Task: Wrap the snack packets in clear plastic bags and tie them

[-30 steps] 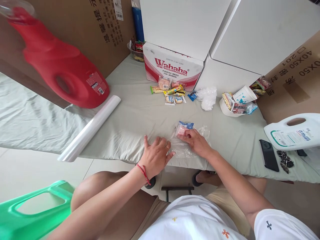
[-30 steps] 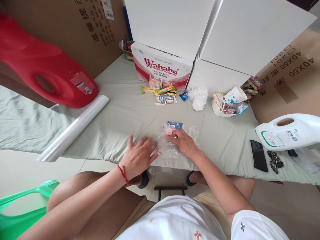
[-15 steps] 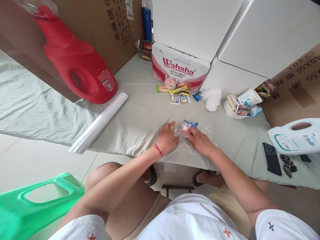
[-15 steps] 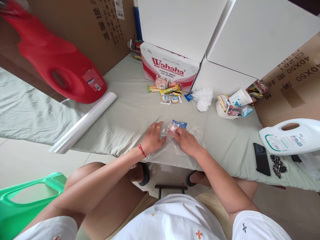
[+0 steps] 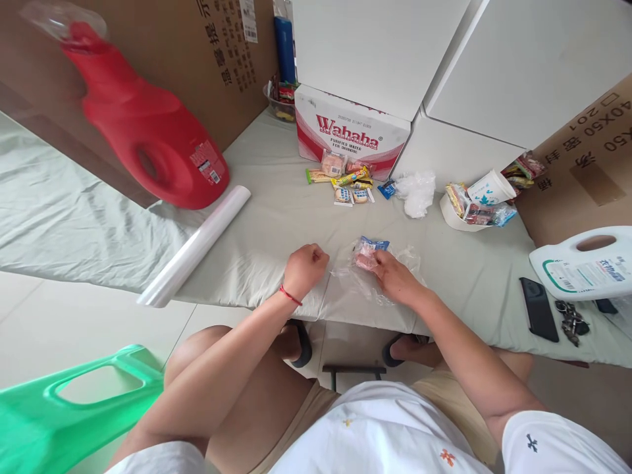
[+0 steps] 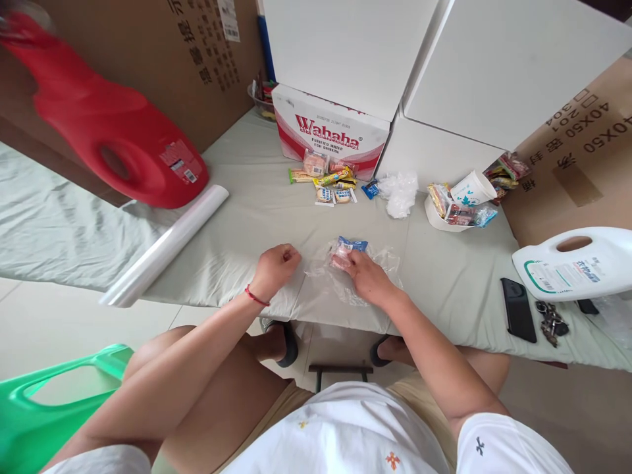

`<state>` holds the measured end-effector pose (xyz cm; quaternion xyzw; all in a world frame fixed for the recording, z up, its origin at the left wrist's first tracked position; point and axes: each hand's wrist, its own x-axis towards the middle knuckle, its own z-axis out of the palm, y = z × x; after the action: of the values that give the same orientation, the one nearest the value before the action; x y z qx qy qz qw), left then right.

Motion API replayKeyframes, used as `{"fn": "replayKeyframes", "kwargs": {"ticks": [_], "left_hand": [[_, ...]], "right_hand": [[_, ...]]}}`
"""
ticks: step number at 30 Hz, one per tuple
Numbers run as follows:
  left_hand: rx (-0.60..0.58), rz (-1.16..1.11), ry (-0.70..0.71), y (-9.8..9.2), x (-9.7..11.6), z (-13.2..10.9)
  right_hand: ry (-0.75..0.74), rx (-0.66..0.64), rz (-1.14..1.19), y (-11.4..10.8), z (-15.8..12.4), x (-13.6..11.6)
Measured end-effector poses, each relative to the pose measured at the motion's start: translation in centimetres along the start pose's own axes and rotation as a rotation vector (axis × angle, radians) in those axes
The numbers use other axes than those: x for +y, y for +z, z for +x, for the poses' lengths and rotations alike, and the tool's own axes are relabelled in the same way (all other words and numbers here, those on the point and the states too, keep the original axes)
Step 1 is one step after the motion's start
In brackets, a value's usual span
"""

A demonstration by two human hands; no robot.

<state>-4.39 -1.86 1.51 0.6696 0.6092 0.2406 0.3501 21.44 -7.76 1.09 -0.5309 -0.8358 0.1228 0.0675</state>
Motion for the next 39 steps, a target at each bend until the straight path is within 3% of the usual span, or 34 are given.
{"fn": "replayKeyframes", "kwargs": {"ticks": [2, 4, 6, 8, 12, 16, 21, 24, 27, 29, 31, 33, 34, 36, 39], "left_hand": [[0.047, -0.043, 0.064, -0.1, 0.0, 0.1], [0.053, -0.069, 0.24, 0.4, 0.4, 0.0], [0.001, -0.038, 0.425, 1.2, 0.8, -0.2], [-0.041, 0.043, 0.49, 2.2, 1.1, -0.3], [0.021, 0.155, 0.415, 3.5, 1.4, 0.4], [0.051, 0.222, 0.371, 3.3, 1.7, 1.3], [0.019, 0.042, -0.006, 2.2, 0.8, 2.8], [0.087, -0.105, -0.098, 1.5, 0.2, 3.8], [0.292, -0.182, 0.032, 0.6, 0.7, 3.7], [0.396, -0.162, 0.316, 0.3, 1.6, 3.0], [0.316, -0.074, 0.684, 0.4, 2.6, 2.1], [0.103, 0.038, 0.97, 1.1, 3.4, 1.4], [-0.003, 0.093, 1.046, 1.6, 3.7, 1.2], [-0.167, 0.201, 1.079, 2.5, 4.2, 1.0], [-0.221, 0.368, 0.897, 2.8, 4.5, 1.1]], "right_hand": [[-0.004, -0.006, -0.014, 0.1, 0.1, 0.0], [-0.015, -0.012, -0.039, 0.1, 0.1, 0.0], [-0.029, -0.013, -0.049, 0.0, 0.1, 0.0], [-0.036, -0.008, -0.046, 0.1, 0.1, 0.0], [-0.037, 0.011, -0.033, 0.4, 0.0, 0.1], [-0.036, 0.014, -0.016, 0.5, 0.0, 0.2], [-0.02, -0.014, 0.026, 0.2, 0.1, -0.1], [0.003, -0.055, 0.017, -0.1, 0.2, -0.4], [0.029, -0.079, 0.011, -0.3, 0.3, -0.8], [0.048, -0.094, 0.004, -0.4, 0.5, -1.0], [0.057, -0.11, -0.003, -0.5, 0.5, -1.2], [0.068, -0.1, 0.018, -0.5, 0.6, -1.5], [0.067, -0.091, 0.037, -0.5, 0.6, -1.5], [0.061, -0.071, 0.08, -0.6, 0.5, -1.6], [0.048, -0.049, 0.113, -0.6, 0.3, -1.4]]}}
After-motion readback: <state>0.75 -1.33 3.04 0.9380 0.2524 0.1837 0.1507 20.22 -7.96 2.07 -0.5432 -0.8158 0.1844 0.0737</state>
